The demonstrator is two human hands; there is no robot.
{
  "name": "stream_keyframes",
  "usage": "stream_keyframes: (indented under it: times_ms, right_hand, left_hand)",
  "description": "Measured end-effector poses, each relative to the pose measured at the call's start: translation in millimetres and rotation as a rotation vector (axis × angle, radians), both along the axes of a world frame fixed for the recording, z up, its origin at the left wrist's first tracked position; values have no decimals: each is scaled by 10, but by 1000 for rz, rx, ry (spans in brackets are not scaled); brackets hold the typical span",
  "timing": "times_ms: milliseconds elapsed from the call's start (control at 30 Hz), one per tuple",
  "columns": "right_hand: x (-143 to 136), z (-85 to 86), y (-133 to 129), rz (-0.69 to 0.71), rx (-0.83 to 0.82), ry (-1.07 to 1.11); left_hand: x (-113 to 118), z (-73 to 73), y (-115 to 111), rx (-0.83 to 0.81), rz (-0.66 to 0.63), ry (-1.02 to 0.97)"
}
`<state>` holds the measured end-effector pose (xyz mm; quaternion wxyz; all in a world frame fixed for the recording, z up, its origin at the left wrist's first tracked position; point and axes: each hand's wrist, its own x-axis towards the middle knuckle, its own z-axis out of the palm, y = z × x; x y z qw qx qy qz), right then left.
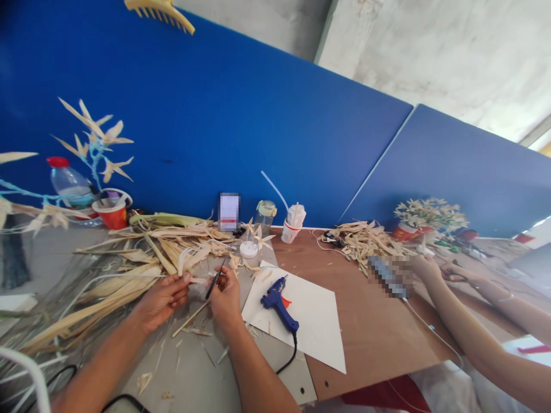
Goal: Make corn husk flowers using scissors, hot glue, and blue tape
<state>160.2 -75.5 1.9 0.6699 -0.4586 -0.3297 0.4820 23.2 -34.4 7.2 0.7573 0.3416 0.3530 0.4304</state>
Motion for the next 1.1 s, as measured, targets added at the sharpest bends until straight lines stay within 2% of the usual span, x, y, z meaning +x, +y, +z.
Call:
stream_keyframes:
  times_ms: [300, 400, 733, 1100]
  right_hand:
    - [39, -1, -18, -1, -14, -155]
    - [102, 23, -29, 56, -43, -204]
    - [214, 134, -129, 356, -71, -419]
    - [229, 95, -154, 397, -46, -539]
  left_hand:
    - [-94, 3, 76, 55, 138, 69]
    - [-143, 27, 107, 76, 170, 121]
    - [-174, 81, 128, 149, 200, 79]
    - [-205, 123, 121, 154, 199, 110]
